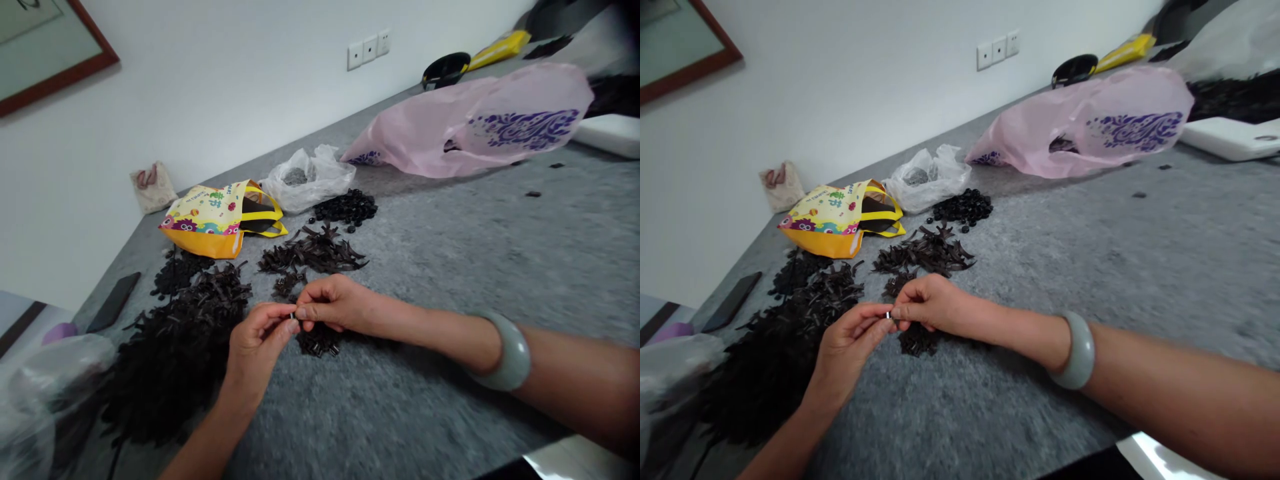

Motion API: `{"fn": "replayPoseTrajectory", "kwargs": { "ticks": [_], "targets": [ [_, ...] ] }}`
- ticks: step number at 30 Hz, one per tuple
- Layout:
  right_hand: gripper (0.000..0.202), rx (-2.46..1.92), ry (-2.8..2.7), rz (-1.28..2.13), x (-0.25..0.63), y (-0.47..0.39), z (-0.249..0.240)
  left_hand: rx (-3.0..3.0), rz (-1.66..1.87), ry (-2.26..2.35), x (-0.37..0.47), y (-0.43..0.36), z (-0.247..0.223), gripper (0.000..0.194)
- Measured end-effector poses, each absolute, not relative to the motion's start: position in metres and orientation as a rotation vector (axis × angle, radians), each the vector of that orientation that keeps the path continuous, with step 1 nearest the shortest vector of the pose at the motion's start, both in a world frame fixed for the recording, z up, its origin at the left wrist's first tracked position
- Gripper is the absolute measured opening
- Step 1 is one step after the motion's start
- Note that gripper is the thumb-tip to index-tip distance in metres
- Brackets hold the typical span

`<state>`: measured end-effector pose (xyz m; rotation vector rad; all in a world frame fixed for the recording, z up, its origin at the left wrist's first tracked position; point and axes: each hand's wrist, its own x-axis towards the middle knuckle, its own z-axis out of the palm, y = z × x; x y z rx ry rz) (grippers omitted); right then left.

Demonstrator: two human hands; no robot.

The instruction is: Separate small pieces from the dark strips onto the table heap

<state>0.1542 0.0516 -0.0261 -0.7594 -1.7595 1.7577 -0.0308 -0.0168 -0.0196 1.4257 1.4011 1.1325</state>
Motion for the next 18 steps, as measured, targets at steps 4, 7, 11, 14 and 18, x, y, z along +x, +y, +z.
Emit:
{"fn": "replayPoseTrajectory", "kwargs": {
  "ticks": [4,7,11,14,18],
  "targets": [
    [0.029,-0.658,-1.718,1.823,0.154,0.050,-0.026,1.231,1.172,1.332,-0.032,-0.017,-0.021,0.016],
    [0.024,-0.641,-1.701,1.703,0.155,0.046,-0.024,1.085,1.237,1.305,-0.032,-0.017,-0.019,0.018],
    [0.012,-0.664,-1.845,1.399,0.158,0.042,-0.018,0.893,1.213,1.228,-0.027,-0.017,-0.013,0.024],
    [0.007,-0.667,-2.009,1.148,0.160,0.042,-0.015,0.822,1.224,1.204,-0.024,-0.018,-0.009,0.023],
    [0.010,-0.608,-2.160,0.902,0.161,0.042,-0.017,0.854,1.229,1.225,-0.024,-0.018,-0.009,0.018]
  ]
}}
